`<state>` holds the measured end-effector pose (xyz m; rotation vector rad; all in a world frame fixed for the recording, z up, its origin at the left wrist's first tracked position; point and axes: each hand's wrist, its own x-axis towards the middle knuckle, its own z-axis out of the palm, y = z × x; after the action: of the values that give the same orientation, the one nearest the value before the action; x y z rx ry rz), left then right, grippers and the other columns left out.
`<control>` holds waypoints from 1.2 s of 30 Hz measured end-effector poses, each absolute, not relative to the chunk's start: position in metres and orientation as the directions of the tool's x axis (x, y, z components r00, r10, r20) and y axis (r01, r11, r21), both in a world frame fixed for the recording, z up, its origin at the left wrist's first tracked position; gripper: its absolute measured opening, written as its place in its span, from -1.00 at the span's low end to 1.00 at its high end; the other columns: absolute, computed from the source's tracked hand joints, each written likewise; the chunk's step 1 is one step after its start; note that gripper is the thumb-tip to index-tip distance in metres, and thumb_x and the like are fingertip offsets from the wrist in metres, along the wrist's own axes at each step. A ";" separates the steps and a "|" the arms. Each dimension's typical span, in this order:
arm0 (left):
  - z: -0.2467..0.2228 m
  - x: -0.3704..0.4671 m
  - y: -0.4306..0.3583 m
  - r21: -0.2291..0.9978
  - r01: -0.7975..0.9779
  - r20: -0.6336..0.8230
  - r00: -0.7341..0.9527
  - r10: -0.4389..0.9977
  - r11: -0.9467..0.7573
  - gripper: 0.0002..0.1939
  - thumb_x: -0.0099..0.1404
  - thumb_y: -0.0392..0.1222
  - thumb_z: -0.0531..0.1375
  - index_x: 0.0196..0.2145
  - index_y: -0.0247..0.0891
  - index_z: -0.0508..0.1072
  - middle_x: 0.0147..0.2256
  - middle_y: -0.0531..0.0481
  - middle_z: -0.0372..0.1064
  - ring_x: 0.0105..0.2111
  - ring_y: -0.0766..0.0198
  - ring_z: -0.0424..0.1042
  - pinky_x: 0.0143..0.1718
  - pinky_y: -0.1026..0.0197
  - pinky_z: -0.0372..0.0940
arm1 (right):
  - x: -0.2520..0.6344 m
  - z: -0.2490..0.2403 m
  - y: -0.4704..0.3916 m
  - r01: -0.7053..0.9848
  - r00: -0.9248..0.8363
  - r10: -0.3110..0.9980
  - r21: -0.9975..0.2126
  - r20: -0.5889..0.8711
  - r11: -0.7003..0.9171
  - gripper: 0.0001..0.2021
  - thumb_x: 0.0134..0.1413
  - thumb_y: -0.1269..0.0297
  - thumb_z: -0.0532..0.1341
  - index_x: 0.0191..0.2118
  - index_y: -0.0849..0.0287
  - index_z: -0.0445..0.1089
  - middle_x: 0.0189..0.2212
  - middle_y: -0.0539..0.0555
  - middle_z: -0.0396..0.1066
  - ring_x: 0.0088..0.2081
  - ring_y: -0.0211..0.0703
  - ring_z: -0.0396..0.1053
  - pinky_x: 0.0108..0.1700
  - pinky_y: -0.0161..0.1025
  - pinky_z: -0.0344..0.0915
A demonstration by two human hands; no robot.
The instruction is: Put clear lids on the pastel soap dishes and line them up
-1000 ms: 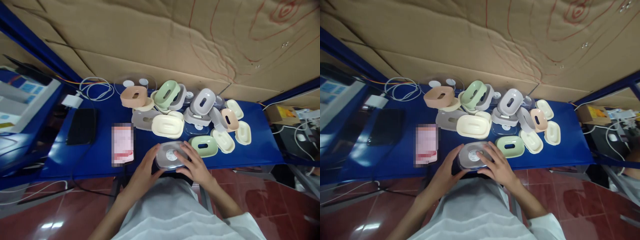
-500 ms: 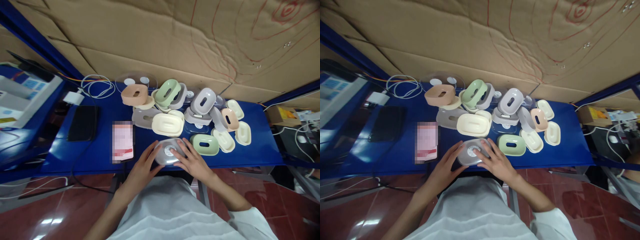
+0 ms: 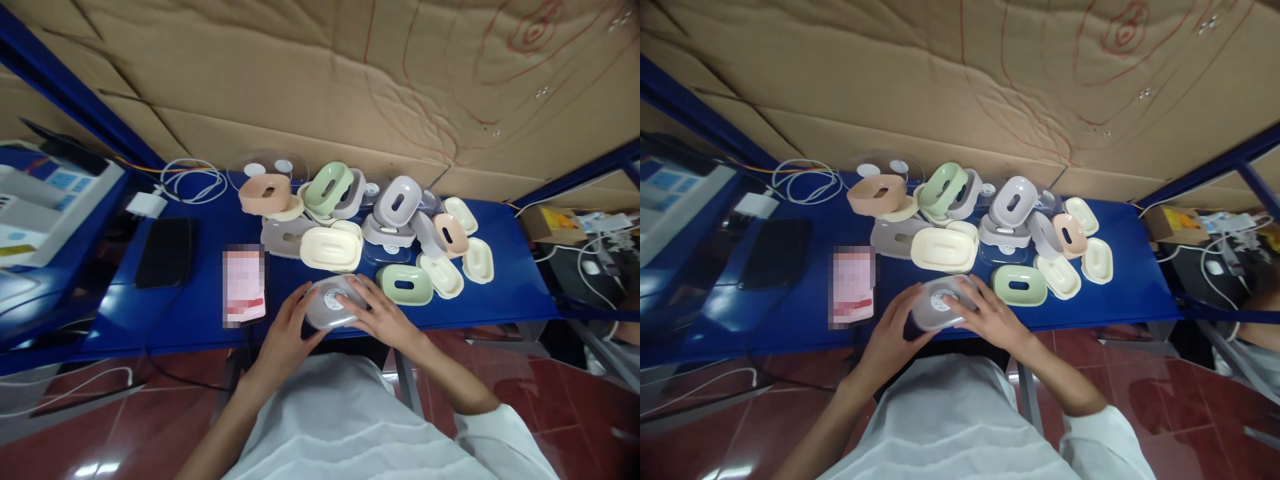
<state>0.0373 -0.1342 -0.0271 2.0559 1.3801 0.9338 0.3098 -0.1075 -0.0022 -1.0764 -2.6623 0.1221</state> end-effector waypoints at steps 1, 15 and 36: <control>-0.023 0.038 -0.135 0.716 0.575 0.296 0.263 0.918 -0.396 -0.15 0.45 -0.10 0.35 0.54 0.03 0.03 0.40 -0.23 0.27 0.38 -0.09 0.37 0.34 -0.21 0.40 | 0.313 0.000 -0.110 0.658 -0.692 0.680 -0.174 0.243 0.732 -0.24 0.36 0.13 0.39 0.55 -0.07 0.13 0.52 0.25 0.12 0.54 0.26 0.08 0.44 0.19 0.35; -0.016 0.078 -0.140 0.586 0.503 0.349 0.551 0.758 -0.635 -0.39 0.56 -0.21 0.19 0.48 -0.06 0.20 0.45 -0.24 0.20 0.43 -0.06 0.28 0.39 -0.16 0.34 | 0.611 0.005 -0.090 0.877 0.481 0.558 -0.367 0.676 -0.311 -0.19 0.20 -0.33 0.31 0.33 0.20 0.43 0.25 0.57 0.36 0.27 0.65 0.37 0.26 0.41 0.29; -0.011 0.093 -0.129 0.372 0.640 0.405 0.539 0.738 -0.672 -0.85 0.54 -0.29 0.21 -0.01 -0.19 0.54 0.06 -0.10 0.57 0.27 -0.02 0.41 0.32 -0.15 0.31 | 0.438 0.003 -0.056 0.965 -0.026 0.877 -0.218 0.480 0.148 -0.49 0.53 0.00 0.10 0.39 0.15 0.31 0.33 0.33 0.38 0.34 0.24 0.34 0.33 0.19 0.28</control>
<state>0.0931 -0.1295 -0.0106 2.5952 1.1745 0.8108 0.4380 -0.0560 0.0033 -1.7523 -1.9260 -0.2276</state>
